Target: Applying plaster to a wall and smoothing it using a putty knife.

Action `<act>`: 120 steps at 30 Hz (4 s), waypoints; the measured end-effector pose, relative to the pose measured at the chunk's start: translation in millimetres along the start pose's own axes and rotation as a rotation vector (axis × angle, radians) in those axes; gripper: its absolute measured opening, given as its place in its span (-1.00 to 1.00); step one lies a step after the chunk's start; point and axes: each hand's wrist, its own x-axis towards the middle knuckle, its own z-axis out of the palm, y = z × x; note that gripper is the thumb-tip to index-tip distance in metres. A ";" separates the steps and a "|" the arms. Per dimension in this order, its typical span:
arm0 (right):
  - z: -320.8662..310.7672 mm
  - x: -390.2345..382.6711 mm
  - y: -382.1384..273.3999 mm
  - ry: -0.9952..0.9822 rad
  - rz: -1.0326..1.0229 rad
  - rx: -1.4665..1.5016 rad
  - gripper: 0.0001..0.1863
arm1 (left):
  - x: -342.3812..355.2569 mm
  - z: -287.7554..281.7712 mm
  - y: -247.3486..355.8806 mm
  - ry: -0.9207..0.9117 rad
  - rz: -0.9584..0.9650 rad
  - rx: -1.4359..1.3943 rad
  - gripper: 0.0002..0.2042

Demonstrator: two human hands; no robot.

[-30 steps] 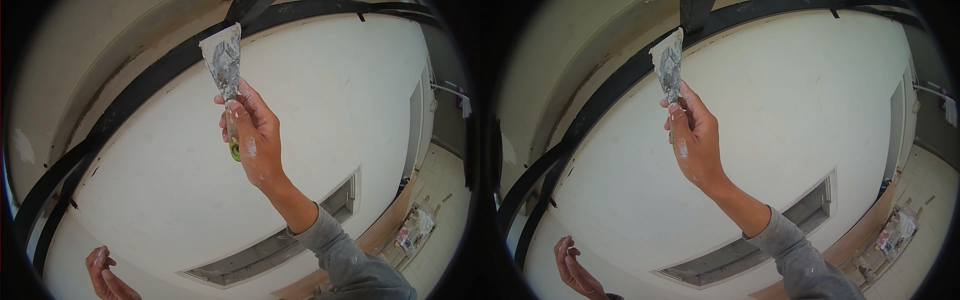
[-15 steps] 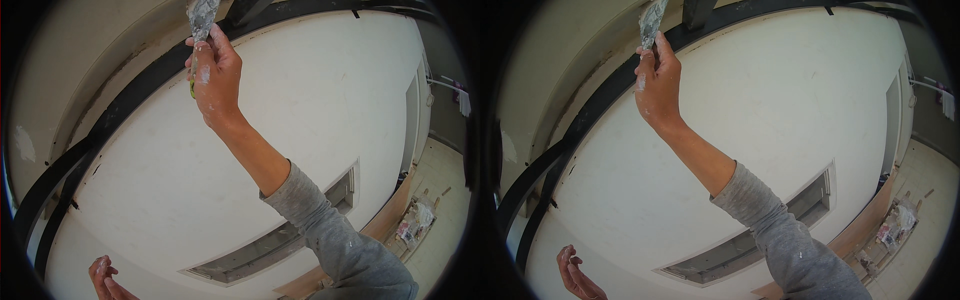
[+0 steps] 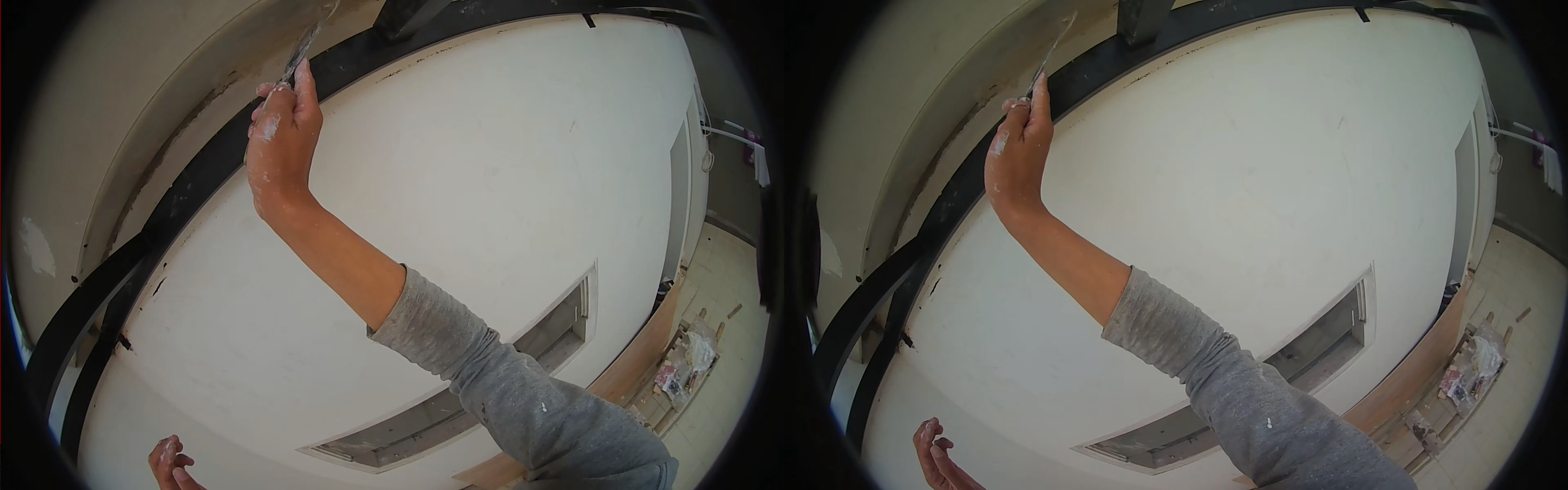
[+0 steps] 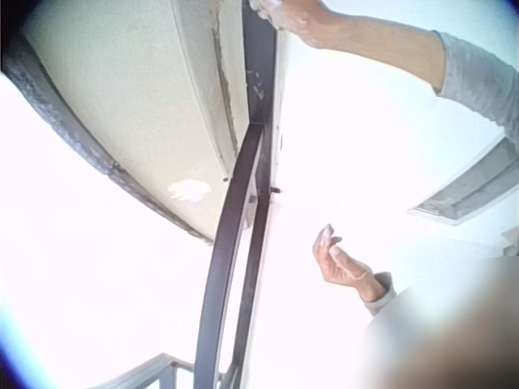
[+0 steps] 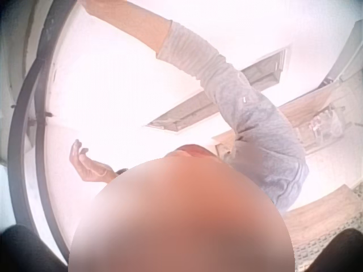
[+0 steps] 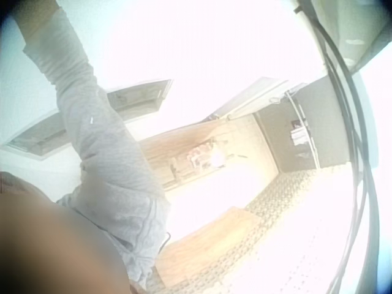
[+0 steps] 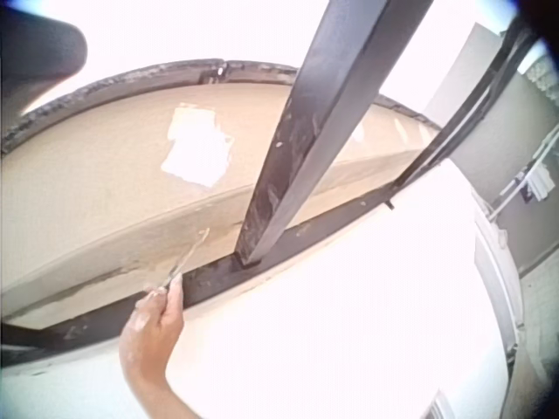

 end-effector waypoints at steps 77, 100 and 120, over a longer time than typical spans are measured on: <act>13.7 53.6 46.1 -0.087 -0.169 -0.145 -0.34 | 1.3 11.1 -17.6 -0.060 -0.118 0.095 -0.63; 43.0 57.7 45.7 -0.023 -0.125 -0.112 -0.42 | -1.2 6.3 -28.8 -0.035 -0.127 0.110 -0.65; 8.6 94.3 22.5 0.095 -0.288 -0.243 -0.43 | -5.5 8.4 -37.6 -0.017 -0.120 0.051 -0.64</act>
